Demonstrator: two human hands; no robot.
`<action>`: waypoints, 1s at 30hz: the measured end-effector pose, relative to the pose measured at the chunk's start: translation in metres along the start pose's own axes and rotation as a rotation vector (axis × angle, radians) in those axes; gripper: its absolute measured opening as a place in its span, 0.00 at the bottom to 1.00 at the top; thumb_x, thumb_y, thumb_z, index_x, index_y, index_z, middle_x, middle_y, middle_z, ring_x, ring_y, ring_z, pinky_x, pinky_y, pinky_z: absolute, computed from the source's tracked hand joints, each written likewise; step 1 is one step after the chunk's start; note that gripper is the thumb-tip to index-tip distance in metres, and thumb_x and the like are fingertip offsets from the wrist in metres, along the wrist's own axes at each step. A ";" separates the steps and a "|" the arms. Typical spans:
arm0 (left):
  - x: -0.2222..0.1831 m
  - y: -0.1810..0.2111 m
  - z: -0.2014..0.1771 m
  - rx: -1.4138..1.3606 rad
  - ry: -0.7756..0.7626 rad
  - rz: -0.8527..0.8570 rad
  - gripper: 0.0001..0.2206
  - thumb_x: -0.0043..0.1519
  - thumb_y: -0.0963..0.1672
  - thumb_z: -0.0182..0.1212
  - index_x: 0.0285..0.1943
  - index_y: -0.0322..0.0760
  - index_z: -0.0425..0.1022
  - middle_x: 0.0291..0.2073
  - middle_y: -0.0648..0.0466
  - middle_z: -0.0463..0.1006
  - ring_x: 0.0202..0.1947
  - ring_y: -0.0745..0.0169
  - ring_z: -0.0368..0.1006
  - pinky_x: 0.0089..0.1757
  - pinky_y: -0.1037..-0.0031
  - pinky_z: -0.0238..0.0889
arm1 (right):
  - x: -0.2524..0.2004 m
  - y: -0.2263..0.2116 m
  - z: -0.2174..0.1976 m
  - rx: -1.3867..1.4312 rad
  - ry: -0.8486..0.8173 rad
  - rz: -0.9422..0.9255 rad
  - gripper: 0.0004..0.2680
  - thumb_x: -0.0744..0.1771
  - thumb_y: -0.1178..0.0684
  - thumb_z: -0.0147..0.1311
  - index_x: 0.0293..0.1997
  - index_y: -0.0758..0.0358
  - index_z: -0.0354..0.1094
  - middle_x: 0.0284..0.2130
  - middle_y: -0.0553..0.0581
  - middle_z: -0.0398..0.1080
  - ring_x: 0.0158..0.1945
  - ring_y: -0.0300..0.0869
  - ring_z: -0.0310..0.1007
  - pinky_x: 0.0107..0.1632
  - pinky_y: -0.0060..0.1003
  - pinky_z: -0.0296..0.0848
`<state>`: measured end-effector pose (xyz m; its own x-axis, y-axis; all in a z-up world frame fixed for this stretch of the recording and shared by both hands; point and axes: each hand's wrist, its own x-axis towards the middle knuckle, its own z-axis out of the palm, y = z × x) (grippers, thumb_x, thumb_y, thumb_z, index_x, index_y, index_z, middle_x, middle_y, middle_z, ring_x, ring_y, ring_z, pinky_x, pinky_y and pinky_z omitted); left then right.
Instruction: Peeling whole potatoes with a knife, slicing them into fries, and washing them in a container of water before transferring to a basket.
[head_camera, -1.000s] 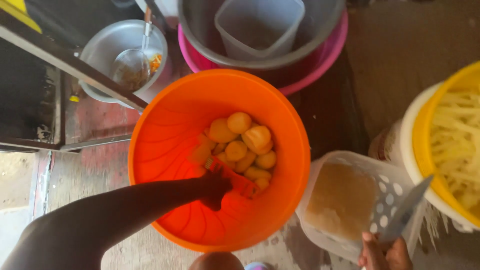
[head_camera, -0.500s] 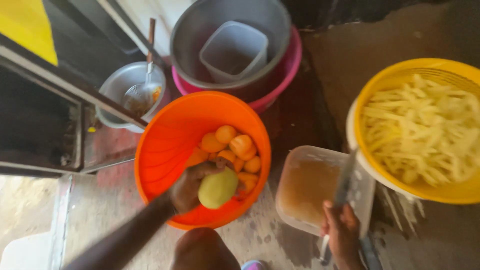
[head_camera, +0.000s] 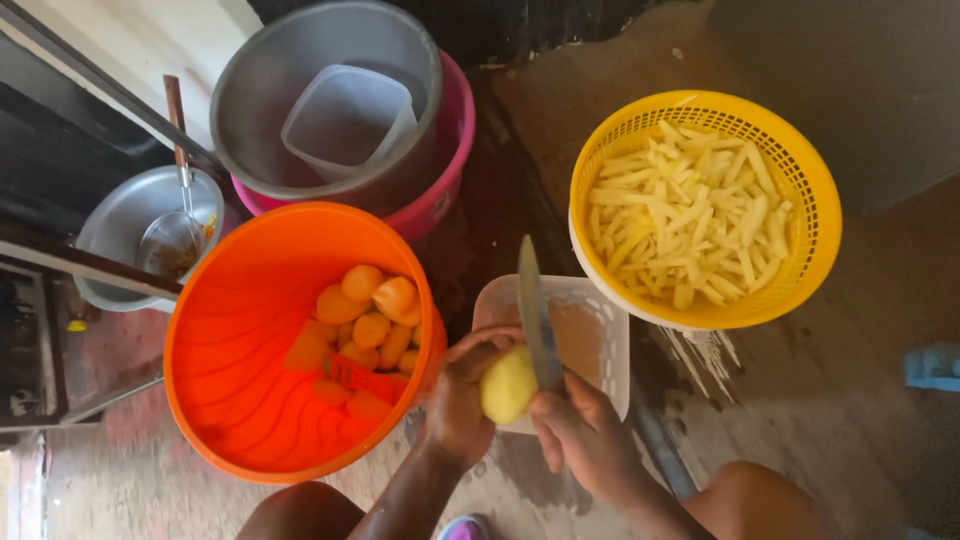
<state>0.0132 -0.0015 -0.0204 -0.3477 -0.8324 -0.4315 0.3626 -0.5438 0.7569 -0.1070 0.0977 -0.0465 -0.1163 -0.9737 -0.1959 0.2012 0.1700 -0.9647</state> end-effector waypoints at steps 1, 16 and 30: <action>0.000 0.000 0.002 0.016 0.000 -0.089 0.08 0.57 0.39 0.57 0.35 0.27 0.81 0.40 0.46 0.81 0.38 0.55 0.74 0.39 0.68 0.63 | -0.002 0.005 -0.001 0.044 0.039 0.008 0.13 0.69 0.44 0.49 0.33 0.65 0.64 0.07 0.54 0.59 0.12 0.38 0.57 0.22 0.31 0.60; 0.007 0.003 0.009 0.019 0.547 -0.253 0.39 0.63 0.64 0.32 0.31 0.29 0.78 0.23 0.44 0.74 0.25 0.52 0.70 0.29 0.68 0.61 | 0.001 0.019 0.034 -0.309 -0.081 0.377 0.16 0.70 0.39 0.41 0.43 0.57 0.74 0.18 0.47 0.63 0.19 0.34 0.57 0.24 0.31 0.54; -0.006 0.019 0.027 -0.034 0.654 -0.388 0.35 0.60 0.66 0.37 0.31 0.35 0.72 0.22 0.48 0.72 0.19 0.55 0.68 0.19 0.70 0.51 | -0.009 0.051 0.039 0.065 0.010 0.440 0.18 0.69 0.34 0.42 0.39 0.60 0.67 0.14 0.47 0.53 0.15 0.34 0.44 0.18 0.31 0.46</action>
<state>-0.0010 -0.0039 0.0101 0.1237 -0.4689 -0.8745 0.3493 -0.8043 0.4807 -0.0573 0.1094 -0.0871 -0.0149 -0.8095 -0.5869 0.2946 0.5573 -0.7763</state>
